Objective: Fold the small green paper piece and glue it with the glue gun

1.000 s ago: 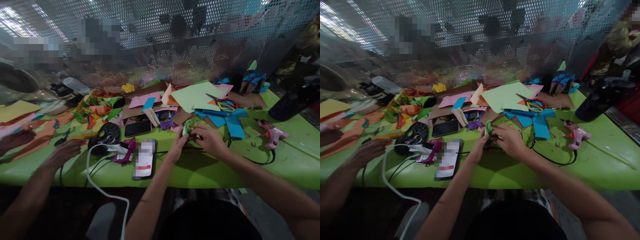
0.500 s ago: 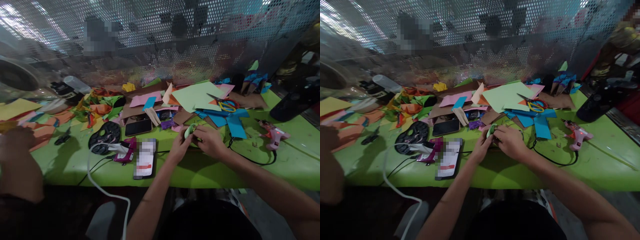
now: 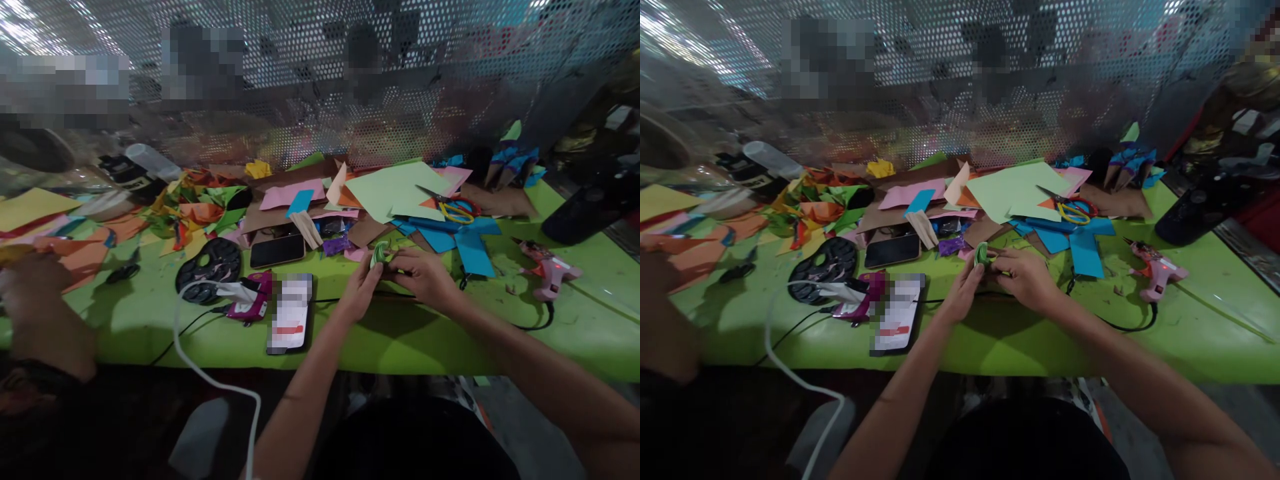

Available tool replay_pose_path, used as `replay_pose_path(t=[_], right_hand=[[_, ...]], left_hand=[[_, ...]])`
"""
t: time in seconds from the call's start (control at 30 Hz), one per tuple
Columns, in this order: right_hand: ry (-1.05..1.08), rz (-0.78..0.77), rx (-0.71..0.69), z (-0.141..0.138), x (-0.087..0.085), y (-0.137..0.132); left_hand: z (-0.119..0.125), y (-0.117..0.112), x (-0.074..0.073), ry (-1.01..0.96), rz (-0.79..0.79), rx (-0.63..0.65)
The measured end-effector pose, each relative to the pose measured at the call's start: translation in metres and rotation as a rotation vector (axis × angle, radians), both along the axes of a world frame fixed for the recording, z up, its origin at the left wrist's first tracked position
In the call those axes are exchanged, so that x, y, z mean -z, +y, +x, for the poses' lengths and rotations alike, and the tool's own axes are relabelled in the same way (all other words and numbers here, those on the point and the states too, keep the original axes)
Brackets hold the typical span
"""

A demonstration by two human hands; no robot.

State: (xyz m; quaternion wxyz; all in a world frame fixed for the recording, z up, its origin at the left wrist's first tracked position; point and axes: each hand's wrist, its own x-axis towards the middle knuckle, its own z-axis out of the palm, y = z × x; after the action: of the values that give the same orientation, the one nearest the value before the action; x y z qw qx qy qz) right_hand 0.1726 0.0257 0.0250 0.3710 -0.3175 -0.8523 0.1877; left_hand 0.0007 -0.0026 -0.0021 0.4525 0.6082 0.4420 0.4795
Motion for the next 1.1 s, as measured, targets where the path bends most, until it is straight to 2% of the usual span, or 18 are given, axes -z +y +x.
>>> replay_pose_path(t=[0.13, 0.6, 1.1], right_hand=[[-0.031, 0.031, -0.042, 0.002, -0.004, 0.0014], [-0.131, 0.124, -0.023, 0.0037, -0.0028, 0.0021], [-0.152, 0.166, 0.084, 0.0038, 0.0003, 0.0004]], left_hand=[[-0.0009, -0.0008, -0.0034, 0.01, -0.013, 0.024], [-0.0019, 0.0005, -0.0031, 0.018, 0.015, 0.075], [-0.002, -0.0008, -0.0034, 0.02, -0.077, 0.039]])
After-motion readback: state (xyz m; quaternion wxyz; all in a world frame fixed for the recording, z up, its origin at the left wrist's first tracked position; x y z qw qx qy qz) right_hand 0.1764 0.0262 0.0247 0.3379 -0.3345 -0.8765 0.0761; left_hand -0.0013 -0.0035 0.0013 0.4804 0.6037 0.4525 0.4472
